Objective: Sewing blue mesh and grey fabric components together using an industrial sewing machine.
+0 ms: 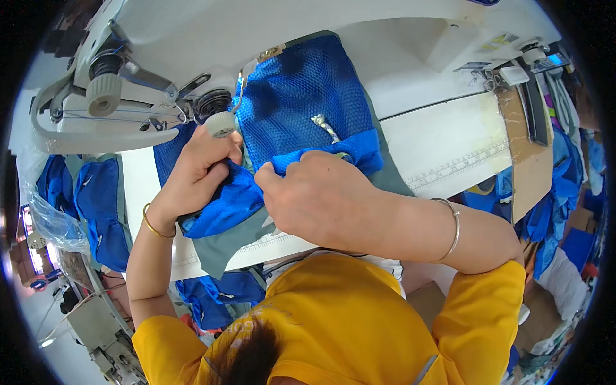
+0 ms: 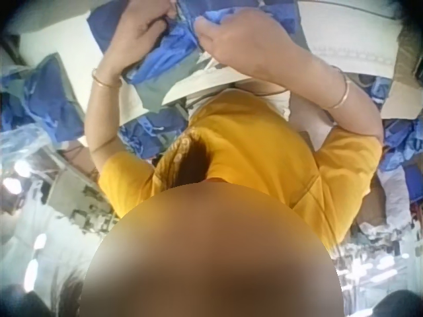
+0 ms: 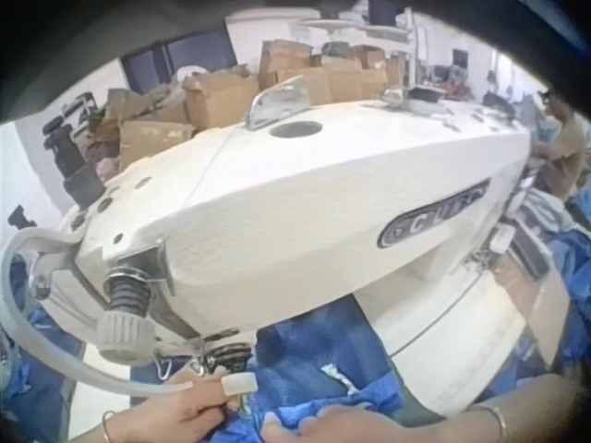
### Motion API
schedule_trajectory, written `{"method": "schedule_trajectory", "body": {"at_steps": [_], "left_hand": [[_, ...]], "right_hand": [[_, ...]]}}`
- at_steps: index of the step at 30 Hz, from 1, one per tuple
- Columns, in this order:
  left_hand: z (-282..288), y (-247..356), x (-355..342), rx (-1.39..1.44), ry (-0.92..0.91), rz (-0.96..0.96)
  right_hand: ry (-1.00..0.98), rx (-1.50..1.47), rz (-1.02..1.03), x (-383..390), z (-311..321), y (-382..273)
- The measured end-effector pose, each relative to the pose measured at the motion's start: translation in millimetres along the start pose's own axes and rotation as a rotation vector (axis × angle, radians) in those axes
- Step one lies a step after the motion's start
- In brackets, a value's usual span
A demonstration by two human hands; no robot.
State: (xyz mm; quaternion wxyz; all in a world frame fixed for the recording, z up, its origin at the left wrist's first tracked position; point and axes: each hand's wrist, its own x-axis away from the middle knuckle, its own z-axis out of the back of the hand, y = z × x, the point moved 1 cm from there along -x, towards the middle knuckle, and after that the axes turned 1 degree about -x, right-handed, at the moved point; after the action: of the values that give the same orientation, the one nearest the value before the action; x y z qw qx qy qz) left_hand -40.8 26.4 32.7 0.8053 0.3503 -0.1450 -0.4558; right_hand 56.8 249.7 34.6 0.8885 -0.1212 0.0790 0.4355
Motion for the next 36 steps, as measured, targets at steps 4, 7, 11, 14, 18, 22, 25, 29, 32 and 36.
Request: {"method": "schedule_trajectory", "body": {"at_steps": [4,7,11,14,18,22,25,29,32,36], "left_hand": [[1.2,22.5,3.6,-0.063,-0.015,-0.031],[-8.6,27.6,13.8,-0.274,0.014,0.085],[-14.6,25.3,18.1,-0.275,0.071,0.074],[-15.7,25.2,18.1,-0.239,0.088,0.098],[-16.6,22.6,21.1,-0.26,0.098,0.104],[-16.2,23.6,21.6,-0.273,0.097,0.126],[-16.9,22.9,21.1,-0.264,0.096,0.122],[-16.0,24.6,22.0,-0.26,0.101,0.146],[-17.2,21.8,22.1,-0.258,0.118,0.125],[-19.3,20.8,21.1,-0.223,0.134,0.129]], "right_hand": [[0.014,0.008,0.017,3.3,0.9,3.1],[-0.021,-0.008,-0.001,3.0,5.2,2.8],[-0.058,-0.142,-0.052,-3.1,7.2,18.4],[0.281,-0.23,-0.159,-11.3,6.4,23.1],[0.107,-0.098,-0.219,-18.9,1.2,26.3],[0.141,-0.061,-0.197,-24.9,1.5,25.8],[0.071,-0.113,-0.16,-27.6,1.8,26.4],[0.074,-0.112,-0.113,-34.1,1.7,29.3],[0.005,-0.061,-0.077,-35.2,3.7,30.7],[0.04,-0.095,-0.078,-36.4,-2.4,30.9]]}}
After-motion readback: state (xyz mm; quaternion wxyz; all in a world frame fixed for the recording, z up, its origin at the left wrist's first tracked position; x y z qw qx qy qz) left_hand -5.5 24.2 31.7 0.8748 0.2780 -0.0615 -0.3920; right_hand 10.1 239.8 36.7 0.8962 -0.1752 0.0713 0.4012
